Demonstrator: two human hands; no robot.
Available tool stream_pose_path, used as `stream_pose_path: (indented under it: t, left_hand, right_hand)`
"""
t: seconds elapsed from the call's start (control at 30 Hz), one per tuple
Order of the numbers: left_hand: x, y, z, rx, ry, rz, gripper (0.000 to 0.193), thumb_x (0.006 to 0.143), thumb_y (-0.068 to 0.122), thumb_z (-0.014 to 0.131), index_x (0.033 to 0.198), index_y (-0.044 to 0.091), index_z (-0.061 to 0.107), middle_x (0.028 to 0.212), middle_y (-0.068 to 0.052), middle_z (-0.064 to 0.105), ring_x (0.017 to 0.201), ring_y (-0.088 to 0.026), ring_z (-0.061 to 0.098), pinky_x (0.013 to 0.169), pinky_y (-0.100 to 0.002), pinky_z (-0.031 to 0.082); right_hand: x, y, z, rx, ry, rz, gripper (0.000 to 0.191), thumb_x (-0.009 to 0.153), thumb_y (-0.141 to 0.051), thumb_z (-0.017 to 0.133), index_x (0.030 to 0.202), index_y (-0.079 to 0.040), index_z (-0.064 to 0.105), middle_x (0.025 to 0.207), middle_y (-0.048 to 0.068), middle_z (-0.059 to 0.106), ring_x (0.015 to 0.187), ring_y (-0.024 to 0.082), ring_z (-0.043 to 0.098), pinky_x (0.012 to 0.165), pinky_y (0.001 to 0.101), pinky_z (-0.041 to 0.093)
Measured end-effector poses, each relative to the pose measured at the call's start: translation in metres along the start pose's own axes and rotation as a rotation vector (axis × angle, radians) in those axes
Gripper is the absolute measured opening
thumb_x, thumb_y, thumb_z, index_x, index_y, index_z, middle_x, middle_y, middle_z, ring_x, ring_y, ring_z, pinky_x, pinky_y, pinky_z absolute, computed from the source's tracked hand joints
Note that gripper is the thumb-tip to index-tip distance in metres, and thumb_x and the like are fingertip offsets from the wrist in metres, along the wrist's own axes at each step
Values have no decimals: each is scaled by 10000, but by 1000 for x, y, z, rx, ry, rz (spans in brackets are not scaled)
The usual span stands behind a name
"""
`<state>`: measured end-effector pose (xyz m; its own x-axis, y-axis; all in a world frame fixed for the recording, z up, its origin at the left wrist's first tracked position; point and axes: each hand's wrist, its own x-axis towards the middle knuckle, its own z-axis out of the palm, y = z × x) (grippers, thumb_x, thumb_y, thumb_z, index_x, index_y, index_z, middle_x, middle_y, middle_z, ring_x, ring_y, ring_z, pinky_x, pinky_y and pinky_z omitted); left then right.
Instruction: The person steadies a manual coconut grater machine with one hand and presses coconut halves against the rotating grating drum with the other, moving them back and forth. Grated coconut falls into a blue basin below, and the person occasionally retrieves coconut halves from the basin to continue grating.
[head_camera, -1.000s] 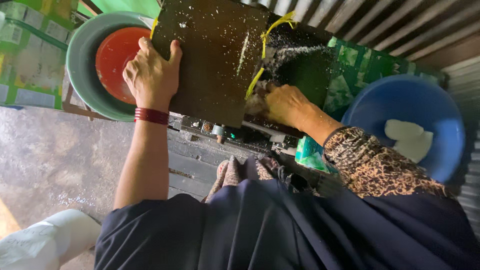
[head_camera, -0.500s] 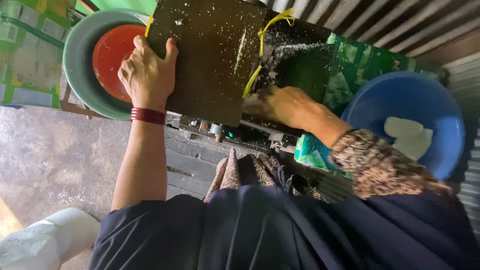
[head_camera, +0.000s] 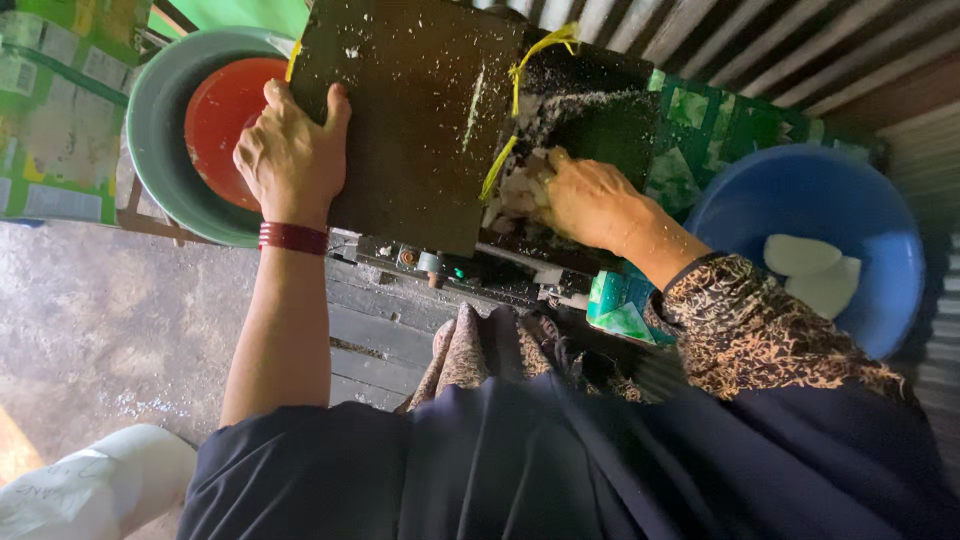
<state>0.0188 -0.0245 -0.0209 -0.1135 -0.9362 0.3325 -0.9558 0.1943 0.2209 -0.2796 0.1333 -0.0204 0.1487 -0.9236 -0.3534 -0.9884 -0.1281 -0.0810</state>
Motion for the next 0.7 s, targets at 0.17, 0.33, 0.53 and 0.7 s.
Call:
stream_pose_path:
  t: [0.17, 0.33, 0.53, 0.7]
  left_hand:
    - [1, -1, 2, 2, -15, -10, 575, 1007, 600, 642, 1029, 28, 594, 825, -217, 727, 803, -437, 706, 736, -535, 531]
    - [1, -1, 3, -31, -11, -15, 553, 1011, 584, 643, 1067, 36, 609, 823, -213, 726, 800, -427, 710, 738, -523, 537]
    - [1, 0, 2, -24, -4, -16, 558, 991, 590, 654, 1032, 36, 607, 808, -212, 726, 782, -425, 708, 728, -521, 535]
    - [-1, -1, 3, -33, 32, 12, 549, 1013, 585, 648, 1022, 38, 597, 808, -204, 724, 785, -416, 708, 716, -525, 530]
  right_hand:
    - [1, -7, 6, 121, 67, -85, 411, 880, -357, 705, 1127, -28, 718, 1241, 261, 604, 948, 455, 684, 801, 518, 573]
    - [14, -13, 13, 88, -13, -67, 346, 873, -353, 717, 1026, -44, 741, 1148, 236, 669, 938, 432, 713, 821, 506, 593]
    - [18, -15, 20, 77, 74, -78, 264, 792, -259, 739, 901, -20, 768, 1057, 247, 699, 941, 432, 711, 844, 504, 587]
    - [8, -13, 17, 85, 50, -46, 249, 824, -265, 721, 888, -29, 768, 1055, 254, 693, 907, 441, 710, 798, 513, 595]
